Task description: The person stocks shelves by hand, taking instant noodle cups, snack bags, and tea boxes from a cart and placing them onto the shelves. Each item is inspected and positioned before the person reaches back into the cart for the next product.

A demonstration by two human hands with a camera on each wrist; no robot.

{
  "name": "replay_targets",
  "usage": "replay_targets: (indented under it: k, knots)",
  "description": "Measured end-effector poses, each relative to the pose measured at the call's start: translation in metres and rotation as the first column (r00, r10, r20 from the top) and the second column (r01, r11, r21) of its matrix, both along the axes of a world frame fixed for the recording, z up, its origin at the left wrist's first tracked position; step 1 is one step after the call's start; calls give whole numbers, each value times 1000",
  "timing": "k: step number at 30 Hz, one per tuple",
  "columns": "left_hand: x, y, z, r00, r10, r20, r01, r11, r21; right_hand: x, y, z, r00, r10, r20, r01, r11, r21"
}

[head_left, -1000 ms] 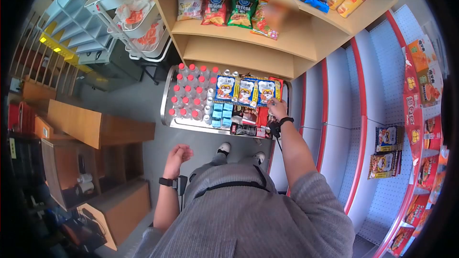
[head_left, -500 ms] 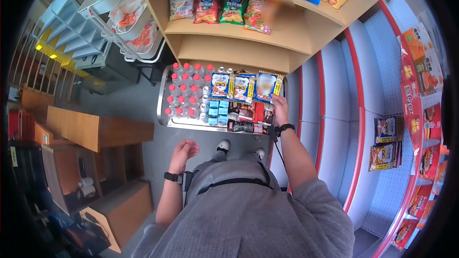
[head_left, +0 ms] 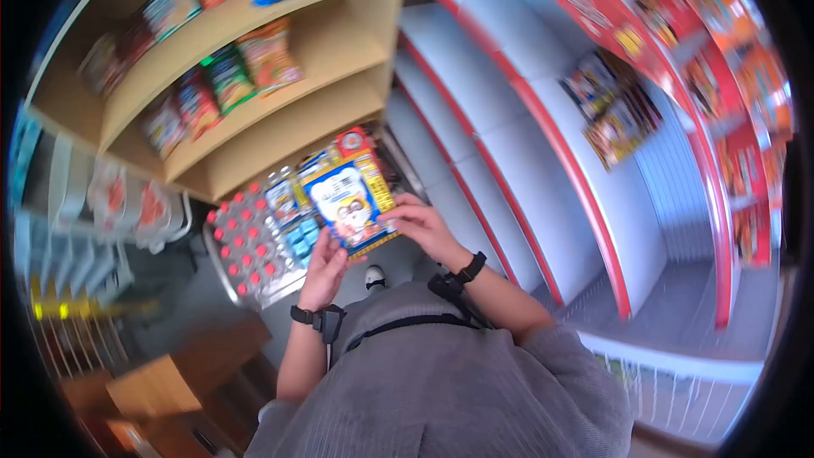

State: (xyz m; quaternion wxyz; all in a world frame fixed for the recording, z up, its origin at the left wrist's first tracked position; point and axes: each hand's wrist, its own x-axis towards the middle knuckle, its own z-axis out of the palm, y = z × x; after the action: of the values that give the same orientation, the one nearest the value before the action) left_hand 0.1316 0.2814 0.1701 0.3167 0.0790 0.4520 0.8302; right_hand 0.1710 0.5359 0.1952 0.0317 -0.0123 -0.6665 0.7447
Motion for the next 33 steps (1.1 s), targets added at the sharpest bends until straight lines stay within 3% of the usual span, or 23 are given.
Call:
replay_targets:
  k: [2,7,9,11,13,15,16,18,19,20,22,23,26,27,29,31,33]
  knots:
    - [-14,27,5,999,-25,-47,17,987,-163,13,17,3,996,81,-45,-74,988,136]
    - [-26,81,25,932,-347,-106,293,892,-344,55,68,33,992,-69,-105,97,950,298]
    - [-24,101,24,870,-471,-143,409,853,-324,71,84,58,990,-128,58,115,975,189]
    - [-20,121,20,856,-496,-148,434,843,-316,80,102,61,989,-138,49,130,981,148]
    - [-18,138,24,852,-502,-150,442,842,-310,87,131,75,990,-139,9,128,937,325]
    - [-20,150,41,868,-497,-18,491,862,-124,90,162,87,943,-329,-54,331,902,278]
    - [-21,152,43,875,-481,-50,467,868,-170,90,181,94,898,-438,-54,438,869,230]
    - [-27,148,39,879,-476,-35,458,863,-212,83,224,119,760,-627,-171,635,659,403]
    - [-31,145,36,884,-468,-26,447,858,-253,80,248,129,689,-708,-157,699,591,403]
    - [-32,141,32,894,-449,-9,431,864,-260,73,271,132,616,-743,-264,778,520,351]
    - [-33,130,19,907,-420,-5,403,874,-271,58,345,113,544,-741,-395,820,368,439]
    - [-31,126,16,917,-399,2,382,879,-286,48,364,115,553,-732,-398,815,377,439]
    - [-22,115,10,943,-331,39,326,891,-315,22,380,130,518,-762,-390,720,141,680]
    - [-17,110,5,948,-310,69,316,900,-301,16,390,123,532,-752,-389,715,153,682]
    - [-10,99,1,961,-266,78,277,915,-292,2,406,112,593,-545,-592,622,-157,767]
    - [-7,90,-3,969,-224,105,246,910,-332,1,397,109,610,-594,-524,562,-142,815]
    - [-3,83,-2,976,-182,118,213,913,-347,-1,380,110,597,-620,-509,417,-302,857]
